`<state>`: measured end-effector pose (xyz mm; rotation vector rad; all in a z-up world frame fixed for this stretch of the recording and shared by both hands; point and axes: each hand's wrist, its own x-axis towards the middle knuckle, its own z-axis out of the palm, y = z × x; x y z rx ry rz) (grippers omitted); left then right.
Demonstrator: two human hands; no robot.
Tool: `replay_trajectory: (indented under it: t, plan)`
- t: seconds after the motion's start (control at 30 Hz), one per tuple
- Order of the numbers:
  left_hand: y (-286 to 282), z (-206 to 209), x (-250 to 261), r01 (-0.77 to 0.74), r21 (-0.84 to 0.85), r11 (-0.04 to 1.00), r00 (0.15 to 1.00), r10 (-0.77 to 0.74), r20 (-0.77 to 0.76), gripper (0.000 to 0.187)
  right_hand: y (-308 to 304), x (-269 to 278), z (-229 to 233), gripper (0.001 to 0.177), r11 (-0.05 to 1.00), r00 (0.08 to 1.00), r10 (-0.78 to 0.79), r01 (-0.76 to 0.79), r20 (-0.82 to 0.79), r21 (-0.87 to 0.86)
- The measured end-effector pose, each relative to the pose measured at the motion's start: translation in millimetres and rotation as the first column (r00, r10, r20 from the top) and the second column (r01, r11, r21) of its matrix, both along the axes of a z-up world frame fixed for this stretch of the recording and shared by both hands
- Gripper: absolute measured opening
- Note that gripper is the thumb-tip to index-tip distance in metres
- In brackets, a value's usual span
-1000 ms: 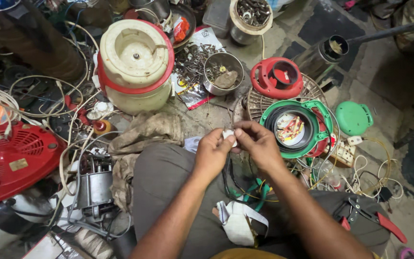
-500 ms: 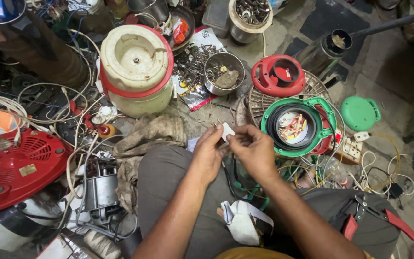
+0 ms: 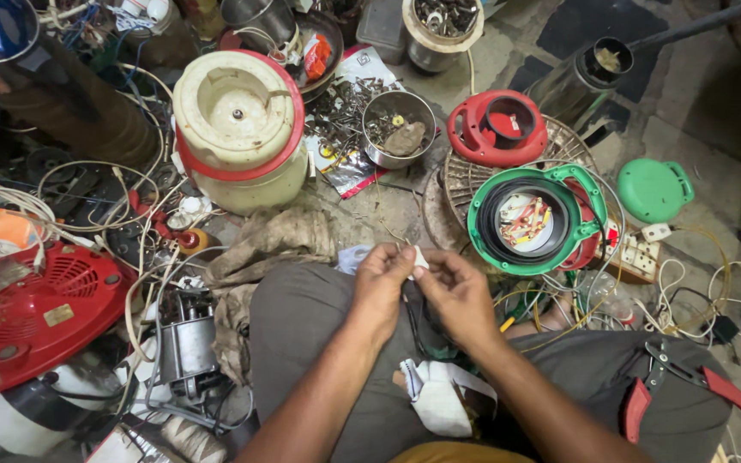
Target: The person sits on the floor and uses a screwdriver to work on the internal components of a green electric kettle. They then pick up the kettle's lid, align it with the base, and use the screwdriver to tighten the screws, securing the lid in place.
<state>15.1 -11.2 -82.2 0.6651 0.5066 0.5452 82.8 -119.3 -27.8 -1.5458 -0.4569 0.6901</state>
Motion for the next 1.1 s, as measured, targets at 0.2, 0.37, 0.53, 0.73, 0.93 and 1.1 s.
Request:
replay_trajectory:
  t: [0.2, 0.37, 0.53, 0.73, 0.93, 1.1]
  plan:
    - [-7.3, -4.1, 11.5, 0.244, 0.169, 0.955, 0.914, -0.168, -0.37, 0.022, -18.6, 14.3, -34.4, 0.024, 0.997, 0.979, -0.079, 0.079, -0.19, -0.008]
    - [75.2, -5.7, 28.2, 0.522, 0.804, 0.285, 0.7, 0.397, -0.594, 0.021, -19.0, 27.2, -48.5, 0.023, 0.981, 0.912, -0.176, 0.192, -0.371, 0.007]
    - [139.9, -10.6, 47.2, 0.742, 0.616, 0.266, 0.425, 0.524, -0.738, 0.014, -22.4, 32.9, -50.4, 0.022, 0.965, 0.877, -0.248, 0.259, -0.412, -0.029]
    - [126.5, -43.2, 76.6, 0.825, 0.539, 0.171, 0.436, 0.415, -0.799, 0.019, -24.3, 40.0, -55.9, 0.024, 0.953, 0.858, -0.274, 0.304, -0.435, -0.002]
    - [120.7, -62.9, 89.3, 0.905, 0.425, -0.003, 0.394, 0.378, -0.838, 0.027, -21.9, 41.4, -57.9, 0.024, 0.949, 0.859, -0.267, 0.313, -0.437, 0.034]
    - [116.5, -76.1, 98.9, 0.883, 0.468, -0.031, 0.43, 0.452, -0.781, 0.02, -19.8, 41.2, -50.0, 0.025, 0.941, 0.852, -0.292, 0.337, -0.434, 0.03]
